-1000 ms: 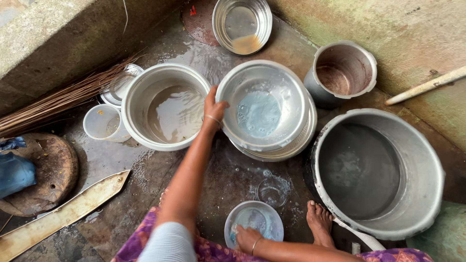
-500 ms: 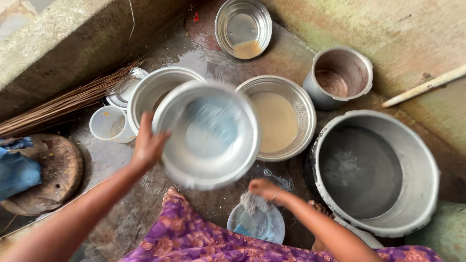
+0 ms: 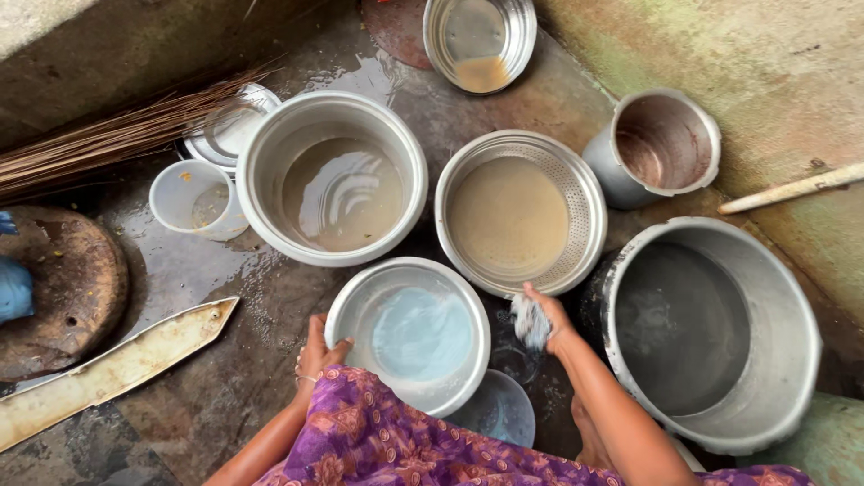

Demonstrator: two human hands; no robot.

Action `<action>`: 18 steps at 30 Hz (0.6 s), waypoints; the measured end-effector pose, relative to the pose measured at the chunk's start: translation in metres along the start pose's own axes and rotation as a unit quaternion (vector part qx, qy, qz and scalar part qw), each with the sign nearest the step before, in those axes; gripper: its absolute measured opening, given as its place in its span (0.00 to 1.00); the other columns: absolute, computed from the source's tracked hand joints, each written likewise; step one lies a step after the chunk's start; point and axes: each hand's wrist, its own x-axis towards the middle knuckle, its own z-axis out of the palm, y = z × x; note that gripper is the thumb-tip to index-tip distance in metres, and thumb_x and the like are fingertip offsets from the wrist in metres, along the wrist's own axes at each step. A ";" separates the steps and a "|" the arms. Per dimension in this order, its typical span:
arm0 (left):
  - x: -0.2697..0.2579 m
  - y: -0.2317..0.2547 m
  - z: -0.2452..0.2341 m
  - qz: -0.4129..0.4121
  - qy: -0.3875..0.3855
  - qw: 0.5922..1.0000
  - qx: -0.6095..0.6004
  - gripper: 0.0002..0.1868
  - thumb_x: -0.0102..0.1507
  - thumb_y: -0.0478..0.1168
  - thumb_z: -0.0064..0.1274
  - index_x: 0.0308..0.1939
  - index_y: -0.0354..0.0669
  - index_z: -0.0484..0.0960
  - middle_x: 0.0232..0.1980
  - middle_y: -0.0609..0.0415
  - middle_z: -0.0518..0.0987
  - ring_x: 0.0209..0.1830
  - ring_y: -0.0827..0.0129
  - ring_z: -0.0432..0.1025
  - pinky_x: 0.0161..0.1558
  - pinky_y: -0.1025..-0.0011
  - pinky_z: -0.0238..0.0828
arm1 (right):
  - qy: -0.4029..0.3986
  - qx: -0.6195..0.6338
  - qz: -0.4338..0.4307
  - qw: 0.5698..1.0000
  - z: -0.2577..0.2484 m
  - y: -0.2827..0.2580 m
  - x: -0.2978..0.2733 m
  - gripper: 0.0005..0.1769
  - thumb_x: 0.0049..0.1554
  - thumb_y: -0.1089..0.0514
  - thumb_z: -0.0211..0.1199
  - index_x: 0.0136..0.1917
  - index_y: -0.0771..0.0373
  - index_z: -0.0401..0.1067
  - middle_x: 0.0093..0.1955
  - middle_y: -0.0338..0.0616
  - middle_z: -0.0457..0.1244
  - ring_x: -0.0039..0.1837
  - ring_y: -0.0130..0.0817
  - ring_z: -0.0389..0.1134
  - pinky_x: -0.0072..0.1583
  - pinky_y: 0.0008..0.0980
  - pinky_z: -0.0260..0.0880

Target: The person washes metal kitchenware including pots, bowls, and a large sieve by hand using a scrubbing pad and water from a large tub.

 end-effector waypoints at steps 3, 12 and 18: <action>0.013 -0.014 0.009 -0.030 0.007 0.998 0.060 0.22 0.61 0.37 0.56 0.58 0.46 0.69 0.42 0.43 0.83 0.40 0.58 0.79 0.44 0.61 0.73 | 0.132 -0.007 -0.100 0.986 -0.005 -0.023 0.040 0.16 0.57 0.46 0.69 0.44 0.61 0.73 0.36 0.46 0.68 0.32 0.38 0.67 0.33 0.38 0.68; 0.062 -0.050 0.061 0.060 -0.024 0.997 -0.045 0.24 0.63 0.37 0.52 0.61 0.46 0.62 0.48 0.38 0.81 0.46 0.50 0.80 0.46 0.57 0.75 | 0.047 0.113 -0.194 0.973 0.027 -0.083 0.113 0.16 0.58 0.44 0.63 0.47 0.58 0.75 0.45 0.43 0.70 0.48 0.42 0.72 0.54 0.45 0.74; 0.087 -0.062 0.092 0.136 0.014 0.989 -0.057 0.24 0.63 0.39 0.53 0.60 0.45 0.61 0.51 0.34 0.81 0.54 0.39 0.77 0.51 0.53 0.73 | 0.123 0.111 -0.160 0.973 0.045 -0.051 0.099 0.16 0.58 0.41 0.67 0.41 0.53 0.68 0.42 0.41 0.68 0.46 0.41 0.70 0.53 0.48 0.74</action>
